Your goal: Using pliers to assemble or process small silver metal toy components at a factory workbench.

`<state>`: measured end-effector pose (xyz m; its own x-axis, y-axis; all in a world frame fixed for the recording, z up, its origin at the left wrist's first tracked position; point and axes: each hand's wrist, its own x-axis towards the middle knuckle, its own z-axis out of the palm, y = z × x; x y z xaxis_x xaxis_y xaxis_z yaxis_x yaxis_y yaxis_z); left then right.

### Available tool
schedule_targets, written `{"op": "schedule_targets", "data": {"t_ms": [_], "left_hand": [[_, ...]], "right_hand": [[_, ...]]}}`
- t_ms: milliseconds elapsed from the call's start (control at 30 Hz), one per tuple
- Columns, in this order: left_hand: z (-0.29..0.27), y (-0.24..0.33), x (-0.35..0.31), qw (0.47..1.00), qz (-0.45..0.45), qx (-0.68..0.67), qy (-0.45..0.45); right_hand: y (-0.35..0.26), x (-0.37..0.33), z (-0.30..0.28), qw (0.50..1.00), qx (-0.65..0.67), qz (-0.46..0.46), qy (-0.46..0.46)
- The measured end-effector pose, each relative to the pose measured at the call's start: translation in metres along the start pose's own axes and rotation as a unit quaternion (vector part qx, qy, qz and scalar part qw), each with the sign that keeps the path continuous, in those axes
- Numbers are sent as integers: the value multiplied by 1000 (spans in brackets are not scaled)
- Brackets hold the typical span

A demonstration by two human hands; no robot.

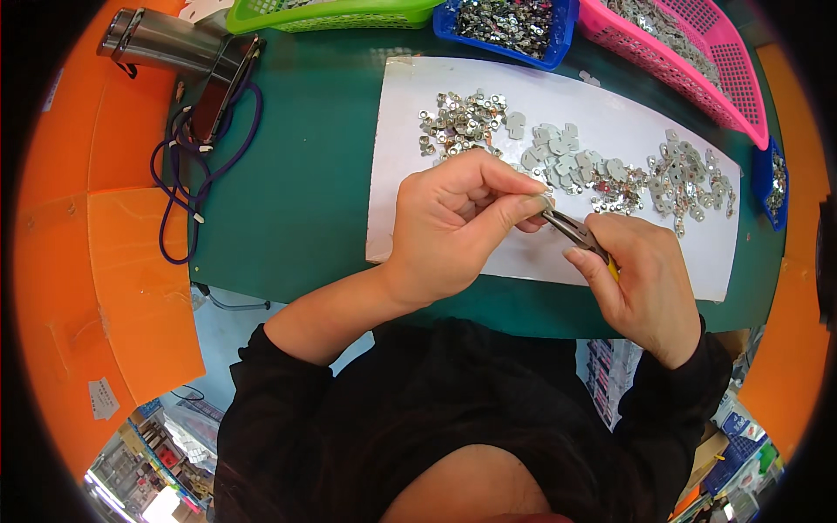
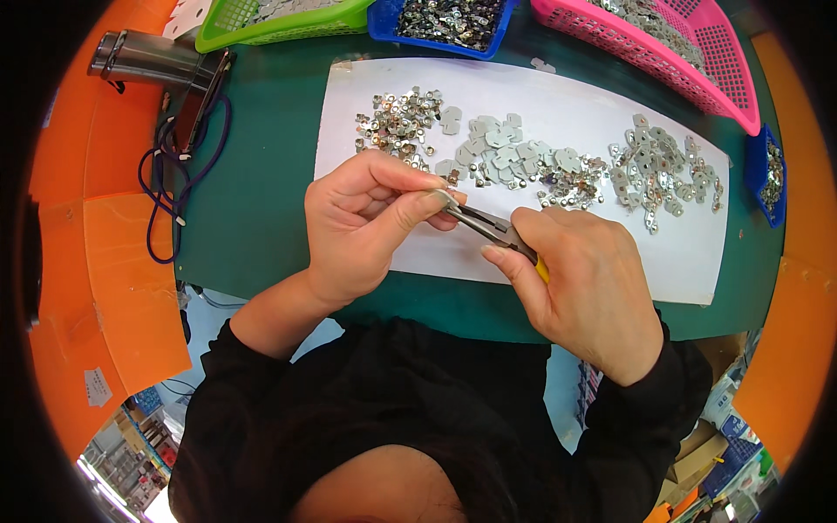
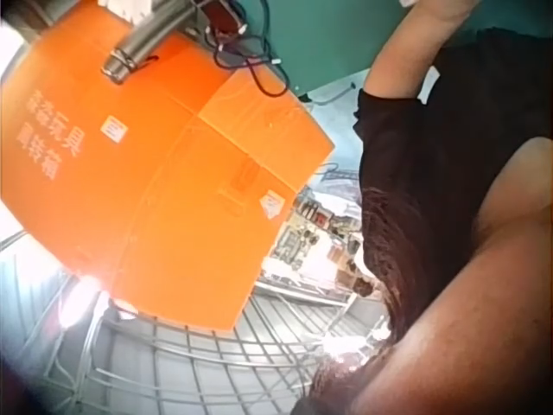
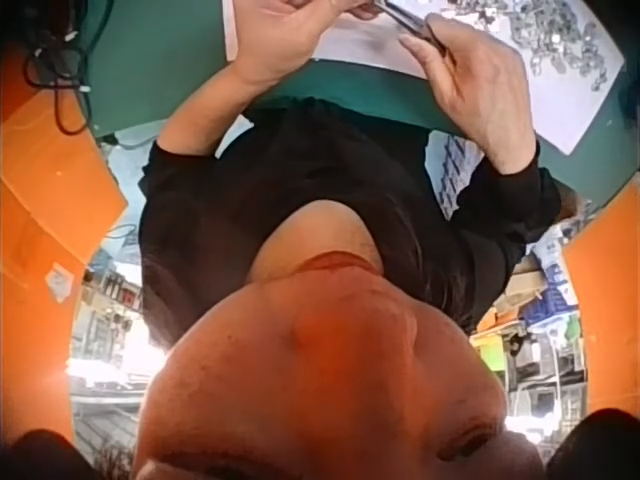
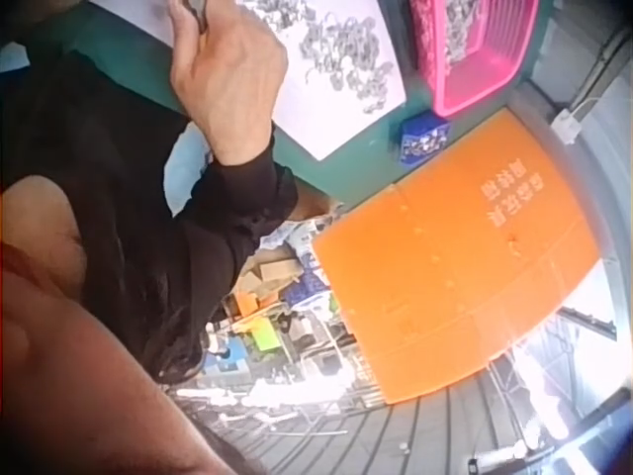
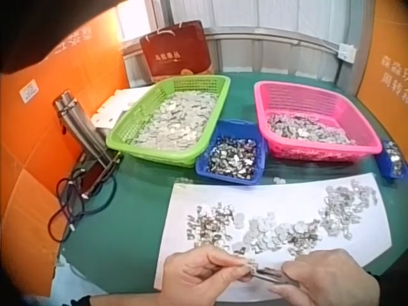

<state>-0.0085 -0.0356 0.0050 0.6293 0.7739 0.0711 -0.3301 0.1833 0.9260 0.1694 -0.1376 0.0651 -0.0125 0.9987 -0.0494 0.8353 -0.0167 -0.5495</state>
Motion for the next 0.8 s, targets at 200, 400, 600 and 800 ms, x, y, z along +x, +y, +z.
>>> {"op": "schedule_targets", "data": {"t_ms": [200,400,600,800], "left_hand": [[1,2,0,999,-5,40,2],[0,0,3,999,-19,25,29],[-2,1,4,998,-39,-11,41],[-2,0,4,998,-46,-16,43]], "right_hand": [[-1,0,4,998,26,35,-34],[-2,0,18,999,-28,30,33],[1,4,18,998,50,13,30],[-1,5,17,991,123,59,-9]]}}
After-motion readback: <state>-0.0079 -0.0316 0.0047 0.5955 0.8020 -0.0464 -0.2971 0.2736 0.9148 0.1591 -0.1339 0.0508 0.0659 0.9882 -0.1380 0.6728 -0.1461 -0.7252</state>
